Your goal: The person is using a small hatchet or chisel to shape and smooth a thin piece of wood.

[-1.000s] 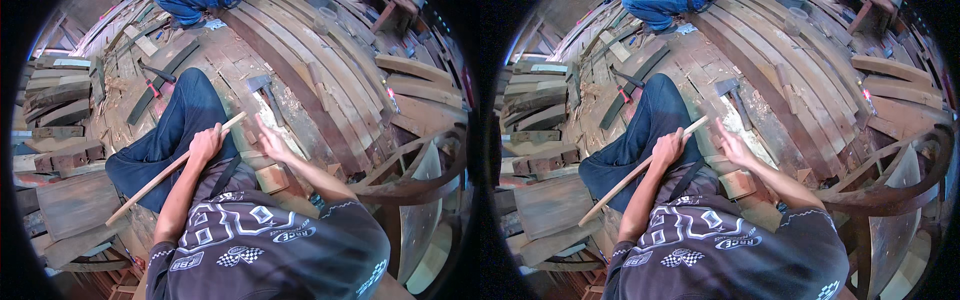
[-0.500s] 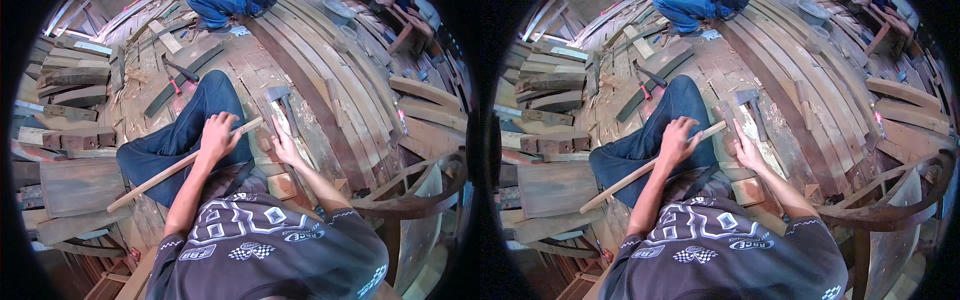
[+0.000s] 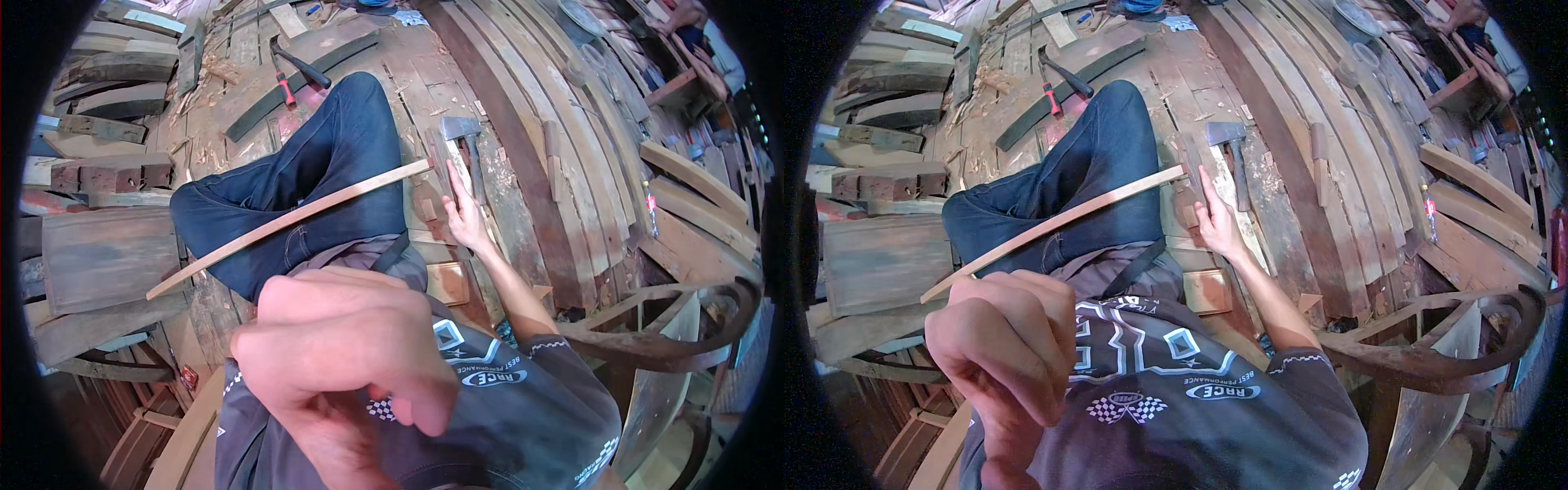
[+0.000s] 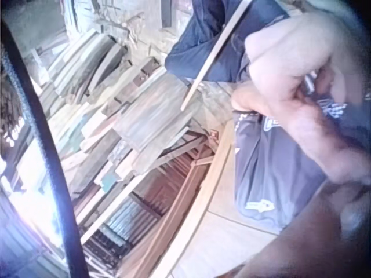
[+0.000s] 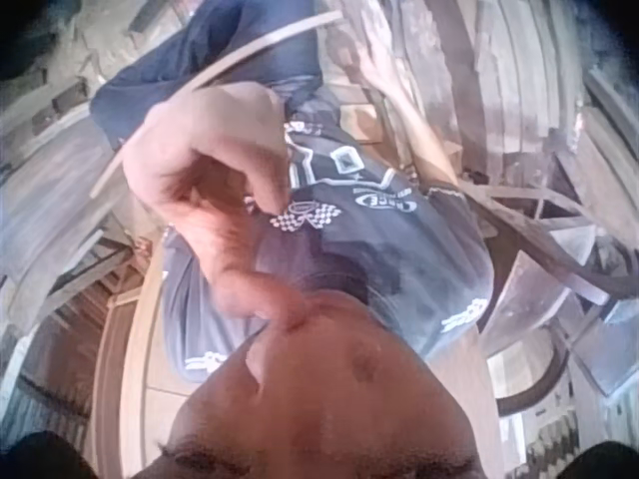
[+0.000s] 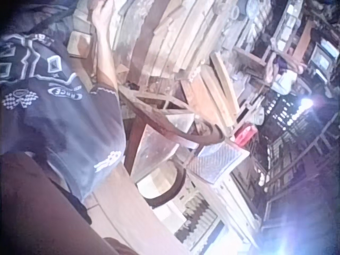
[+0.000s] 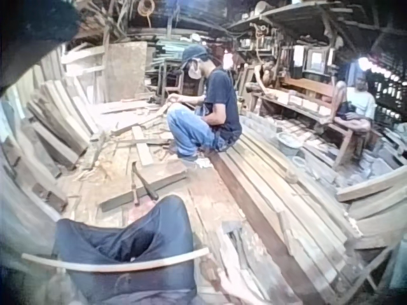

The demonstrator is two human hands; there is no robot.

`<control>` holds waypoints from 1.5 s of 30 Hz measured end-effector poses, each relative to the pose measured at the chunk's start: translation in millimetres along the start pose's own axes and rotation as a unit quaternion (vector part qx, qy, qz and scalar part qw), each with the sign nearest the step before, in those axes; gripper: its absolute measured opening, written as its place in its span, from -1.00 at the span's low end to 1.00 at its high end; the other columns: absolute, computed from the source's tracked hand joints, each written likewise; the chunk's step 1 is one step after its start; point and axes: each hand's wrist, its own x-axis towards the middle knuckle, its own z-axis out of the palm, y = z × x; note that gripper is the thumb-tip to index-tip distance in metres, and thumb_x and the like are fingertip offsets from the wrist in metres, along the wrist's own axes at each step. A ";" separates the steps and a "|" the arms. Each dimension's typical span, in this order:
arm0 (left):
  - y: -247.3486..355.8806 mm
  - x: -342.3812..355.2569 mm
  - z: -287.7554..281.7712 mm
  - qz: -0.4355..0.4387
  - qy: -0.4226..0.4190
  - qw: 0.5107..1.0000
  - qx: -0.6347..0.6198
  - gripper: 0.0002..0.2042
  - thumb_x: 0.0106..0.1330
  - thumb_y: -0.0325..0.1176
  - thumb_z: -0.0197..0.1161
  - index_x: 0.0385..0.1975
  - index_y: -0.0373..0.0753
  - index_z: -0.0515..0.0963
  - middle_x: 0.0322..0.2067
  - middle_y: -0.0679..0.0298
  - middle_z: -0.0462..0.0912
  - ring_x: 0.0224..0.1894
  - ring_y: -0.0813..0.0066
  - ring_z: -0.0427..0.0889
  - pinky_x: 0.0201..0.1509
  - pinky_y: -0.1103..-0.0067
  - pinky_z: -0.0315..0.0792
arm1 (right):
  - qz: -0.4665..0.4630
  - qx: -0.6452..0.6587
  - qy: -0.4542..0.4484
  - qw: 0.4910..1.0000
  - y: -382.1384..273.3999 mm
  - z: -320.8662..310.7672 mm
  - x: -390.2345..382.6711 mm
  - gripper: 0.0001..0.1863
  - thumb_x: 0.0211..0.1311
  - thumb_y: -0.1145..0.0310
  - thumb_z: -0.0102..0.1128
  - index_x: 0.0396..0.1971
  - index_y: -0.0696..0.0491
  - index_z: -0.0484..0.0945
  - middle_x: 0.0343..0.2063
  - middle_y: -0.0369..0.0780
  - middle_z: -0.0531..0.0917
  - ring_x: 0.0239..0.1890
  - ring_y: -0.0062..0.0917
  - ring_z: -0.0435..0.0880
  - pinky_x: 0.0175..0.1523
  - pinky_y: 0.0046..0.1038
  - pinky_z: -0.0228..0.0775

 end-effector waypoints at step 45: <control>-215.2 -46.9 -159.8 -0.164 -0.225 0.711 0.646 -0.70 0.19 -0.25 0.33 -0.20 -0.24 0.44 -0.28 0.06 0.47 -0.25 0.00 0.50 -0.15 0.25 0.43 | 0.057 -0.028 0.048 0.997 37.1 4.2 -15.7 -0.27 0.32 0.39 0.00 0.42 0.14 -0.09 0.20 0.22 0.36 0.24 0.02 0.40 0.30 -0.23 0.21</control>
